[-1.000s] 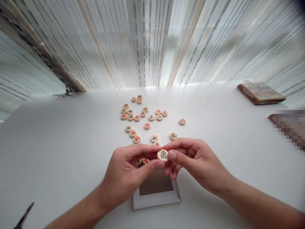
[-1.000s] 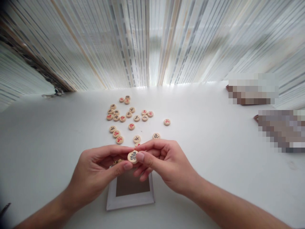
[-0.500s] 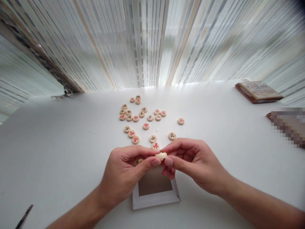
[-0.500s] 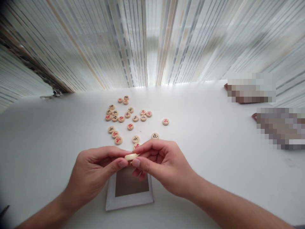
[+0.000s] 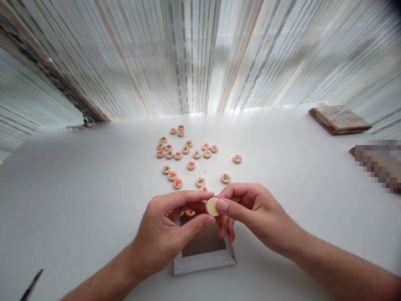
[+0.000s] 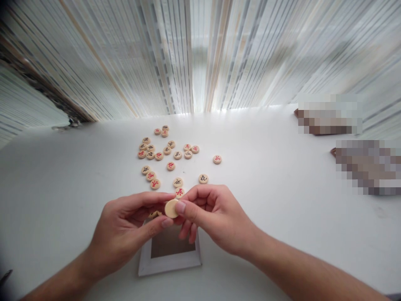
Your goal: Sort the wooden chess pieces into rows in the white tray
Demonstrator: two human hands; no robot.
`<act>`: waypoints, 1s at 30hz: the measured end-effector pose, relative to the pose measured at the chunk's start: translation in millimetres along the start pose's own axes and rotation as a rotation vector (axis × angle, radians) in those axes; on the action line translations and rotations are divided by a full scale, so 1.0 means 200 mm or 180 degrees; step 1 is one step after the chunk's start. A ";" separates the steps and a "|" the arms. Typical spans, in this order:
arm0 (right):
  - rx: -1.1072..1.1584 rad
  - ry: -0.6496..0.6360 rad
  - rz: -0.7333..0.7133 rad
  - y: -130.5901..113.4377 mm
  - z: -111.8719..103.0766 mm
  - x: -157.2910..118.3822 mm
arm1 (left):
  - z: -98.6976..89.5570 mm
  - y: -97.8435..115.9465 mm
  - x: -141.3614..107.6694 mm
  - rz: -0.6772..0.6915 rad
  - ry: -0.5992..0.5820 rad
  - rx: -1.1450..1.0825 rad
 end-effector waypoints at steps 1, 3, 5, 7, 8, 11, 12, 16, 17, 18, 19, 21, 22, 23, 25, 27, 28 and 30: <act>0.0022 -0.0011 0.0037 0.01 0.00 0.00 | 0.00 0.00 0.00 0.0035 -0.0015 0.0045; 0.0082 0.0000 0.0092 0.02 0.00 0.00 | 0.00 0.00 0.01 0.0151 -0.0058 0.0184; 0.0108 0.0067 0.0146 0.03 0.00 0.00 | 0.00 0.02 0.01 0.0342 -0.0120 0.0401; 0.0050 0.0163 0.0205 0.04 -0.01 0.00 | 0.01 0.03 0.02 0.0592 -0.0225 0.0669; 0.0010 0.0214 0.0235 0.05 -0.01 0.00 | 0.01 0.04 0.02 0.0722 -0.0287 0.0794; -0.0012 0.0252 0.0246 0.05 -0.01 0.00 | 0.03 0.07 0.02 0.0988 -0.0489 0.0983; 0.0011 0.0230 0.0228 0.04 -0.01 0.00 | 0.03 0.08 0.02 0.1009 -0.0550 0.0974; 0.0093 0.0036 0.0146 0.03 0.00 -0.01 | 0.03 0.07 0.02 0.0812 -0.0652 0.0770; 0.0118 -0.0042 0.0112 0.03 0.00 -0.01 | 0.03 0.07 0.02 0.0736 -0.0631 0.0695; 0.0154 -0.0127 0.0075 0.02 0.00 -0.01 | 0.02 0.06 0.02 0.0658 -0.0599 0.0606; 0.0199 -0.0214 0.0046 0.02 -0.01 -0.01 | 0.02 0.06 0.02 0.0572 -0.0559 0.0507; 0.0298 -0.0351 0.0028 0.03 -0.01 -0.01 | 0.01 0.04 0.02 0.0372 -0.0457 0.0296; 0.0341 -0.0396 0.0038 0.03 -0.01 0.00 | 0.01 0.04 0.02 0.0257 -0.0399 0.0181; 0.0376 -0.0422 0.0056 0.03 -0.01 0.00 | 0.01 0.03 0.02 0.0145 -0.0332 0.0055; 0.0419 -0.0432 0.0077 0.03 -0.01 -0.01 | 0.02 0.02 0.02 -0.0054 -0.0225 -0.0211; 0.0454 -0.0420 0.0089 0.03 -0.01 -0.01 | 0.03 0.02 0.02 -0.0198 -0.0132 -0.0445; 0.0475 -0.0413 0.0104 0.04 -0.01 -0.01 | 0.03 0.02 0.03 -0.0251 -0.0089 -0.0534; 0.0508 -0.0401 0.0158 0.04 -0.01 -0.01 | 0.04 0.02 0.03 -0.0325 -0.0035 -0.0620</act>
Point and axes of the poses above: each hand's wrist, its own x-axis towards the middle knuckle, its own z-axis out of the palm, y = z × x, the point moved 4 cm from there along x, towards the middle knuckle, and after that the axes turned 11 degrees about z, right-handed, at the moved point
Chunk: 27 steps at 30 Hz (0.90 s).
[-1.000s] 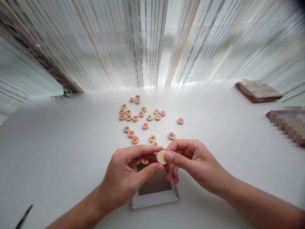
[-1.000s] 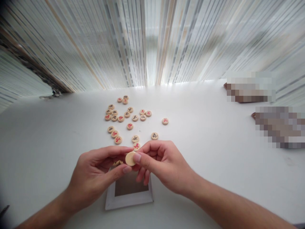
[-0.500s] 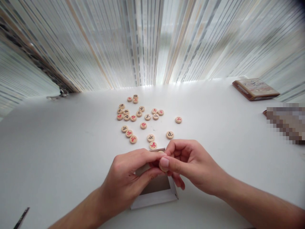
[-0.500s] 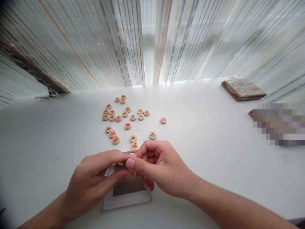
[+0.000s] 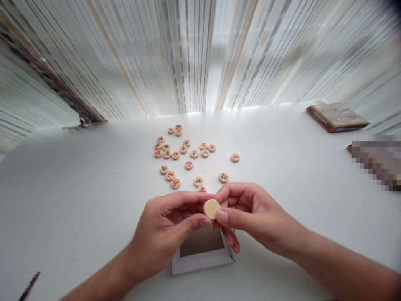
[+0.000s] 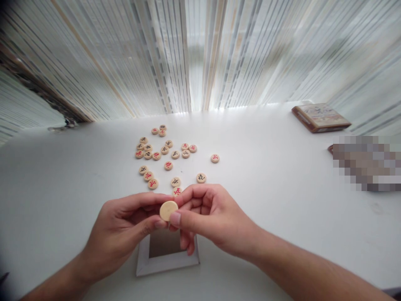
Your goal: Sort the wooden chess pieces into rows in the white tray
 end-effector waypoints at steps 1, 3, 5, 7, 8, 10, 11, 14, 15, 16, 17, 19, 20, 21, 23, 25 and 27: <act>0.0009 0.0023 0.0042 0.00 0.00 0.00 | 0.00 0.00 0.00 0.0004 0.0021 0.0013; -0.0014 0.0090 0.0136 0.01 0.01 0.00 | 0.00 0.01 0.00 0.0120 0.0020 0.0191; -0.0052 0.0171 0.0214 0.01 0.01 0.01 | -0.01 0.02 0.00 0.0373 -0.0018 0.0548; -0.0104 0.0246 0.0271 0.02 0.01 0.01 | -0.01 0.04 0.00 0.0669 -0.0139 0.0920; -0.0142 0.0280 0.0288 0.02 0.01 0.01 | -0.01 0.04 0.00 0.0808 -0.0215 0.1078; -0.0236 0.0362 0.0306 0.02 0.00 0.01 | 0.00 0.05 -0.01 0.1076 -0.0359 0.1288; -0.0287 0.0401 0.0307 0.02 0.00 0.01 | 0.01 0.05 -0.01 0.1182 -0.0417 0.1358; -0.0406 0.0472 0.0282 0.01 -0.01 0.01 | 0.02 0.06 -0.02 0.1361 -0.0542 0.1496; -0.0427 0.0477 0.0262 0.01 -0.01 0.00 | 0.03 0.07 -0.02 0.1380 -0.0576 0.1517; -0.0437 0.0463 0.0237 0.00 0.00 0.00 | 0.03 0.07 -0.02 0.1376 -0.0602 0.1525; -0.0432 0.0432 0.0207 0.00 0.00 0.00 | 0.03 0.07 -0.02 0.1360 -0.0613 0.1514; -0.0398 0.0349 0.0159 -0.01 0.01 0.00 | 0.03 0.08 -0.01 0.1301 -0.0604 0.1450; -0.0380 0.0297 0.0141 -0.01 0.02 0.00 | 0.03 0.08 -0.01 0.1265 -0.0582 0.1410; -0.0372 0.0262 0.0116 -0.01 0.02 0.00 | 0.02 0.08 -0.01 0.1231 -0.0556 0.1372; -0.0369 0.0218 0.0079 -0.02 0.02 -0.01 | 0.01 0.07 -0.01 0.1162 -0.0492 0.1318; -0.0341 0.0200 0.0068 -0.02 0.01 -0.01 | 0.00 0.07 -0.01 0.1061 -0.0435 0.1303; -0.0292 0.0203 0.0087 -0.01 0.01 -0.01 | 0.00 0.06 -0.01 0.0984 -0.0396 0.1309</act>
Point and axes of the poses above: each hand's wrist, its own x-axis towards the middle knuckle, its own z-axis out of the palm, y = z × x, the point moved 4 cm from there along x, towards the middle knuckle, and after that the axes turned 11 degrees about z, right-handed, at the moved point
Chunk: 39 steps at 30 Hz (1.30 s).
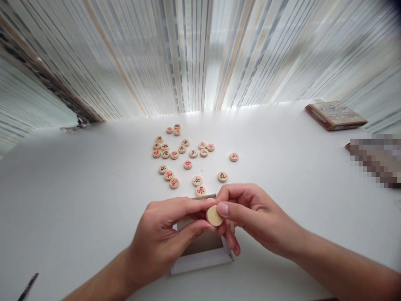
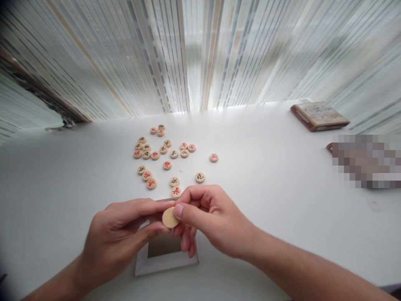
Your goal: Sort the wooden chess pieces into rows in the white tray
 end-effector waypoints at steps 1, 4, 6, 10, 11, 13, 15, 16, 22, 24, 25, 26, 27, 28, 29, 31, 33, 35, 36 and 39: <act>0.0022 -0.0004 0.0012 0.00 0.00 0.00 | 0.00 0.00 0.00 -0.0011 0.0008 -0.0001; -0.0012 0.0016 0.0034 0.01 0.00 0.00 | 0.00 0.01 0.00 0.0066 0.0011 0.0017; -0.0072 0.0033 0.0051 0.02 0.00 0.00 | 0.01 0.01 0.00 0.0128 -0.0001 0.0069; -0.0064 0.0015 0.0023 0.01 0.01 -0.01 | 0.01 0.00 -0.01 0.0197 -0.0002 0.0113; -0.0047 -0.0003 0.0002 0.01 0.01 -0.01 | 0.01 0.00 -0.01 0.0196 0.0000 0.0117; -0.0014 -0.0039 -0.0026 0.00 0.01 -0.01 | 0.01 0.00 -0.02 0.0195 0.0004 0.0134; 0.0005 -0.0061 -0.0041 -0.01 0.02 -0.01 | 0.01 0.00 -0.02 0.0201 0.0012 0.0147; 0.0013 -0.0065 -0.0047 -0.01 0.01 -0.01 | 0.01 0.00 -0.02 0.0204 0.0017 0.0154; 0.0155 -0.0050 -0.0007 0.00 0.00 -0.01 | 0.00 0.01 -0.01 0.0226 0.0053 0.0269; 0.0185 -0.0060 0.0049 0.01 0.00 -0.01 | -0.01 0.01 -0.01 0.0222 0.0040 0.0277; 0.0189 -0.0072 0.0073 0.01 0.00 -0.01 | -0.01 0.01 -0.02 0.0211 0.0032 0.0272; 0.0189 -0.0087 0.0089 0.01 0.01 -0.01 | -0.01 0.01 -0.02 0.0185 0.0026 0.0262; 0.0188 -0.0099 0.0093 0.01 0.01 -0.01 | -0.01 0.00 -0.02 0.0162 0.0026 0.0242; 0.0187 -0.0105 0.0082 0.00 0.01 -0.01 | -0.01 0.00 -0.02 0.0133 0.0028 0.0211; 0.0180 -0.0112 0.0061 0.00 0.01 -0.01 | -0.01 0.00 -0.02 0.0105 0.0034 0.0172; 0.0162 -0.0126 -0.0011 -0.01 0.01 -0.02 | -0.01 0.00 -0.02 0.0045 0.0042 0.0065; 0.0083 -0.0131 -0.0118 -0.01 0.02 -0.02 | -0.01 -0.01 -0.03 -0.0020 0.0063 -0.0088; -0.0143 -0.0033 -0.0323 -0.02 0.01 -0.02 | 0.00 -0.02 -0.03 -0.0111 0.0110 -0.0306; -0.0351 0.0098 -0.0520 -0.03 0.01 -0.03 | 0.00 -0.02 -0.03 -0.0161 0.0150 -0.0430; -0.1429 0.0678 -0.1524 -0.07 -0.01 -0.06 | 0.00 -0.03 -0.02 -0.0317 0.0272 -0.0722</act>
Point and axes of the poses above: each hand's wrist, its own x-axis towards the middle knuckle, its own z-axis out of the palm, y = z × x, the point moved 4 cm from there along x, towards the middle knuckle, and after that the axes turned 11 degrees about z, right-handed, at the moved point
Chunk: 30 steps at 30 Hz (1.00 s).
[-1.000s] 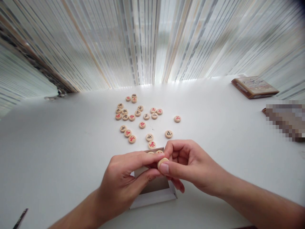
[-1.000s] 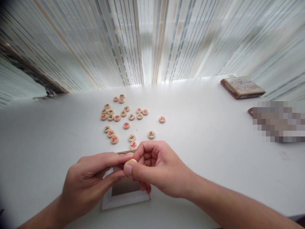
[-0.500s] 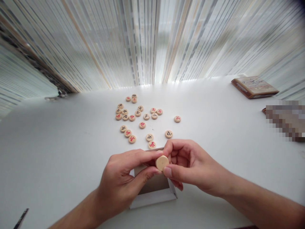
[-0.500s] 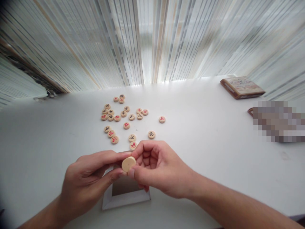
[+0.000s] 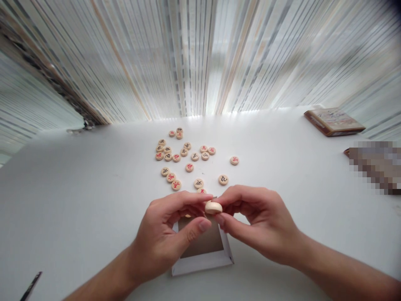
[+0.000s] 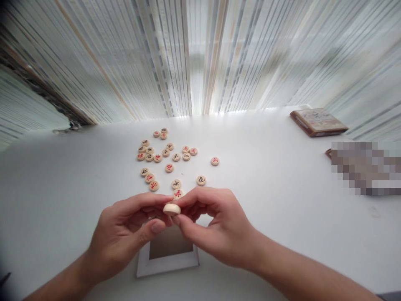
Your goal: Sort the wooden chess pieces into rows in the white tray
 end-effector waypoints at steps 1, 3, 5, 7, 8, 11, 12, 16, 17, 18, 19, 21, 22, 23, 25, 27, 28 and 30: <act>-0.0429 0.0159 -0.0406 -0.02 -0.01 -0.01 | 0.00 0.00 0.01 -0.0065 0.0039 -0.0060; -0.1155 0.0352 -0.1109 -0.06 0.00 -0.04 | 0.00 -0.01 0.02 -0.0243 0.0144 -0.0177; -0.1582 0.0430 -0.1548 -0.08 0.01 -0.05 | 0.00 -0.01 0.02 -0.0451 0.0225 -0.0346; -0.1770 0.0442 -0.1736 -0.09 0.01 -0.06 | 0.00 -0.03 0.02 -0.0615 0.0261 -0.0543; -0.1794 0.0438 -0.1794 -0.09 0.02 -0.06 | 0.00 -0.03 0.02 -0.0690 0.0260 -0.0636; -0.1734 0.0407 -0.1845 -0.08 0.02 -0.05 | 0.01 -0.05 0.00 -0.0884 0.0245 -0.0818; -0.1700 0.0396 -0.1841 -0.08 0.02 -0.05 | 0.01 -0.05 0.00 -0.0927 0.0246 -0.0831; -0.1632 0.0367 -0.1760 -0.07 0.02 -0.05 | 0.00 -0.05 0.00 -0.0933 0.0274 -0.0827; -0.1633 0.0365 -0.1746 -0.07 0.02 -0.05 | 0.00 -0.05 0.00 -0.0934 0.0272 -0.0852; -0.1641 0.0357 -0.1736 -0.07 0.02 -0.05 | 0.00 -0.05 0.00 -0.0934 0.0267 -0.0879; -0.1659 0.0347 -0.1743 -0.07 0.02 -0.05 | 0.00 -0.05 0.01 -0.0939 0.0260 -0.0897; -0.1756 0.0343 -0.1815 -0.07 0.03 -0.05 | 0.00 -0.05 0.01 -0.0965 0.0270 -0.0887; -0.1839 0.0364 -0.1873 -0.08 0.04 -0.06 | 0.00 -0.05 0.01 -0.0986 0.0286 -0.0860; -0.1949 0.0402 -0.1945 -0.08 0.04 -0.06 | 0.00 -0.05 0.00 -0.1014 0.0306 -0.0829; -0.2192 0.0505 -0.2068 -0.08 0.04 -0.06 | 0.00 -0.06 0.00 -0.1084 0.0318 -0.0762; -0.2338 0.0567 -0.2097 -0.08 0.05 -0.06 | -0.01 -0.06 -0.01 -0.1092 0.0310 -0.0680; -0.2362 0.0567 -0.2070 -0.08 0.05 -0.05 | -0.02 -0.06 0.00 -0.1055 0.0312 -0.0610; -0.2352 0.0516 -0.1962 -0.07 0.05 -0.05 | -0.06 -0.06 0.01 -0.0869 0.0400 -0.0329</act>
Point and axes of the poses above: each hand's wrist, its own x-axis towards the middle knuckle, its own z-axis out of the palm, y = z × x, the point moved 4 cm from there along x, towards the middle knuckle, and after that the axes turned 11 degrees about z, right-handed, at the moved point
